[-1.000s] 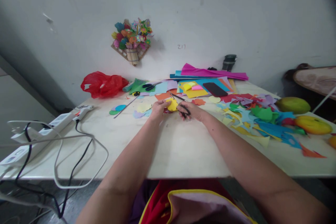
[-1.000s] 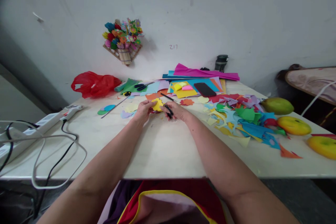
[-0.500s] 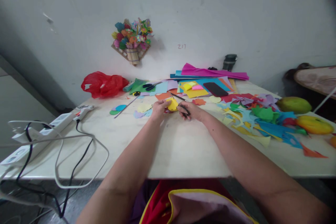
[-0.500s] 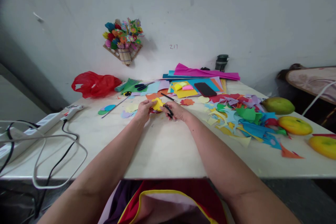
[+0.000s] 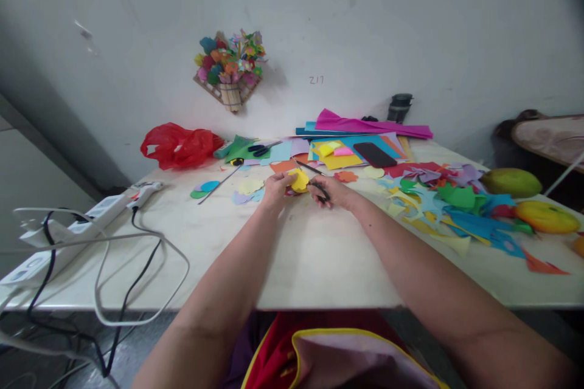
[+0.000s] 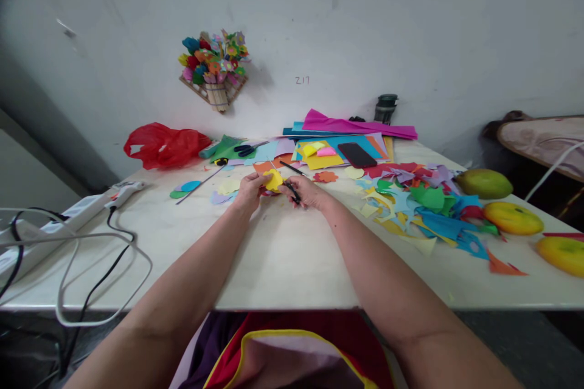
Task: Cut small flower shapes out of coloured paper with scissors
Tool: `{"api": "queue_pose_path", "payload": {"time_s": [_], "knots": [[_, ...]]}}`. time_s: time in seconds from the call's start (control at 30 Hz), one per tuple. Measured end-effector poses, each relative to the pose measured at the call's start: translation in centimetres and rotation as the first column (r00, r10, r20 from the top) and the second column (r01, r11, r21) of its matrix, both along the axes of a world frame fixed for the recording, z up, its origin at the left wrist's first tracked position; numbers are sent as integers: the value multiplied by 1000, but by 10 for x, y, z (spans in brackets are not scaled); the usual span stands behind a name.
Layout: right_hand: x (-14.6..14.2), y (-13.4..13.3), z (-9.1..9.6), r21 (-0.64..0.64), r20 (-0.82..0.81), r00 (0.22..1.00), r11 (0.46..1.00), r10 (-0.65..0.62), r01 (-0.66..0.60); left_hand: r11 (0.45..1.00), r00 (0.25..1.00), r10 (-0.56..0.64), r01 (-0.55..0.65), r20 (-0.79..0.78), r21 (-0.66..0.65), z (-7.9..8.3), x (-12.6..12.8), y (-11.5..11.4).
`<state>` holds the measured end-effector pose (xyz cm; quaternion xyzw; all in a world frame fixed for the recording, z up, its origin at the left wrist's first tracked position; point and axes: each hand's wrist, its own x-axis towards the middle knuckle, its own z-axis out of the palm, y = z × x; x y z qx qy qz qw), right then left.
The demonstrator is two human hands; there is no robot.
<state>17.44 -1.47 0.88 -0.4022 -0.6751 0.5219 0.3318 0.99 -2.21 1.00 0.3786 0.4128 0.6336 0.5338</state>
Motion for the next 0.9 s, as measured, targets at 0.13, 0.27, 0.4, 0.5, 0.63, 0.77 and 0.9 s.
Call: {"api": "queue_pose_path", "payload": {"time_s": [0.13,0.27,0.4,0.5,0.63,0.77,0.9], "knots": [[0,2,-2,8,1,1000,1000,3,-3,1000,1000,-6,6,-1,5,-1,-1,1],[-1,3,-3,6,5,1000,1000,-2,2,1000,1000,-12,12,5,3,-1,-1,1],[-1,1,-1,1,-3,1000,1000,-10,10,1000,1000,-12,12,8,5,-1,-1,0],[-1,-2,3,-4,-2,1000,1000,-20,20,1000,1000,-15,14,20,14,-2,-1,1],[-1,-5,6,-20,-1,1000,999,-26,26,1000,999,-25,25,27,15,-2,-1,2],[-2,-5,7,-42,-25,1000,999,-3,2,1000,999,-14,13,34,10,-2,-2,2],[-3,-7,10,-74,-32,999,997,-9,7,1000,999,0,0,39,1,-3,-3,3]]}}
